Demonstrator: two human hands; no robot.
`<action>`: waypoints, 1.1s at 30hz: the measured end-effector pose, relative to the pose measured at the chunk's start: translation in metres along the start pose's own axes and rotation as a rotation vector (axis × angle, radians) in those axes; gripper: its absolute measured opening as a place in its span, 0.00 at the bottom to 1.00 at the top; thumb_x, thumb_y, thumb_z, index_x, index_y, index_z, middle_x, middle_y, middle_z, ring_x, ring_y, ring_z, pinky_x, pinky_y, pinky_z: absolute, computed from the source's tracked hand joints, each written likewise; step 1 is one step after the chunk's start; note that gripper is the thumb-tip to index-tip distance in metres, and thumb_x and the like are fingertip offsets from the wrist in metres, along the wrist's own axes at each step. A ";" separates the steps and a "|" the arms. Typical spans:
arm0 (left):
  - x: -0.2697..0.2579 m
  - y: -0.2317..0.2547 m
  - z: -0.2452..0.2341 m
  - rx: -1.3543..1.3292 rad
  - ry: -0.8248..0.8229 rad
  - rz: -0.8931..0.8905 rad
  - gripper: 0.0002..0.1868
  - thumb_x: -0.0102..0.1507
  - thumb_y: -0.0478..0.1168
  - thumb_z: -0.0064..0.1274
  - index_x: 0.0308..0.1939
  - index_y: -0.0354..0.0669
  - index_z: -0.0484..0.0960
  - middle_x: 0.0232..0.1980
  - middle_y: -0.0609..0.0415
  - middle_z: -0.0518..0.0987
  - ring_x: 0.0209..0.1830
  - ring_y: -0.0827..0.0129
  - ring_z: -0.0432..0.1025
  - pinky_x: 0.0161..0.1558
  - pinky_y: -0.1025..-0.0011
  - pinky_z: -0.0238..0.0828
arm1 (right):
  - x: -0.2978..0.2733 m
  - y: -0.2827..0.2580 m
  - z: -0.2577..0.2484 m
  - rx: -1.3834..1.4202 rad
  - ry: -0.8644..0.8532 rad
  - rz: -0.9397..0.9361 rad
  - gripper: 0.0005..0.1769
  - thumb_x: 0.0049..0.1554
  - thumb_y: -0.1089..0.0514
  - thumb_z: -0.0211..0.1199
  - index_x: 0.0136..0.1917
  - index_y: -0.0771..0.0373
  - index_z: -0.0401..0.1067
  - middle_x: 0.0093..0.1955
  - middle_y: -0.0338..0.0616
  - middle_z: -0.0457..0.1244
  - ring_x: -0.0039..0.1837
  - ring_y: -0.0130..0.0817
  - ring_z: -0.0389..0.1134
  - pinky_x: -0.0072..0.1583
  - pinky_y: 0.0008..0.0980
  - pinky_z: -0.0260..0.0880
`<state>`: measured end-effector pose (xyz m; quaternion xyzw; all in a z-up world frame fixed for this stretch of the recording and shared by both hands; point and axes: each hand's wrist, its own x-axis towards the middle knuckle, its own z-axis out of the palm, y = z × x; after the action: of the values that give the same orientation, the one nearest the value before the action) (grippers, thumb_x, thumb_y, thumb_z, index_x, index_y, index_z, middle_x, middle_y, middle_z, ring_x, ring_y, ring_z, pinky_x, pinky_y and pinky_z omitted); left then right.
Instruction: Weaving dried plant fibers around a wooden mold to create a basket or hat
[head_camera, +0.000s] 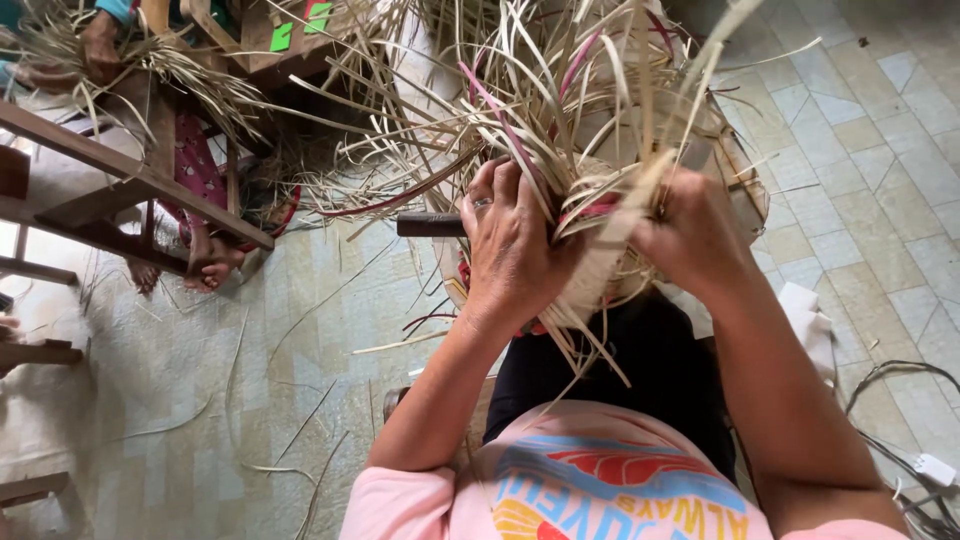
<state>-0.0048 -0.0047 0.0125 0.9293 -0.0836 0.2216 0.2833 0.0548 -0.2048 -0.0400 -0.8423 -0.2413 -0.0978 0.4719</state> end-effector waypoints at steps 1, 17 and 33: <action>-0.001 -0.002 0.002 0.000 -0.004 -0.002 0.27 0.51 0.50 0.63 0.44 0.40 0.69 0.53 0.46 0.66 0.68 0.39 0.55 0.65 0.39 0.49 | 0.003 -0.007 0.004 0.001 -0.001 0.004 0.07 0.52 0.63 0.72 0.36 0.65 0.74 0.33 0.56 0.62 0.39 0.57 0.67 0.47 0.49 0.65; -0.003 -0.007 0.009 -0.013 0.058 0.018 0.28 0.51 0.48 0.67 0.43 0.42 0.67 0.53 0.46 0.66 0.68 0.39 0.56 0.65 0.35 0.52 | 0.018 -0.024 0.009 0.089 -0.019 -0.091 0.09 0.50 0.66 0.70 0.47 0.66 0.77 0.47 0.64 0.67 0.55 0.70 0.69 0.56 0.57 0.69; -0.004 -0.005 0.006 0.034 0.015 -0.005 0.46 0.49 0.47 0.69 0.68 0.42 0.66 0.57 0.46 0.68 0.69 0.42 0.56 0.67 0.37 0.53 | 0.029 -0.004 0.018 -0.288 -0.157 -0.323 0.14 0.51 0.54 0.75 0.43 0.61 0.74 0.49 0.46 0.69 0.54 0.53 0.72 0.54 0.45 0.72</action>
<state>-0.0045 -0.0040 0.0043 0.9325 -0.0752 0.2292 0.2688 0.0769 -0.1782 -0.0353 -0.8564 -0.3927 -0.1396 0.3048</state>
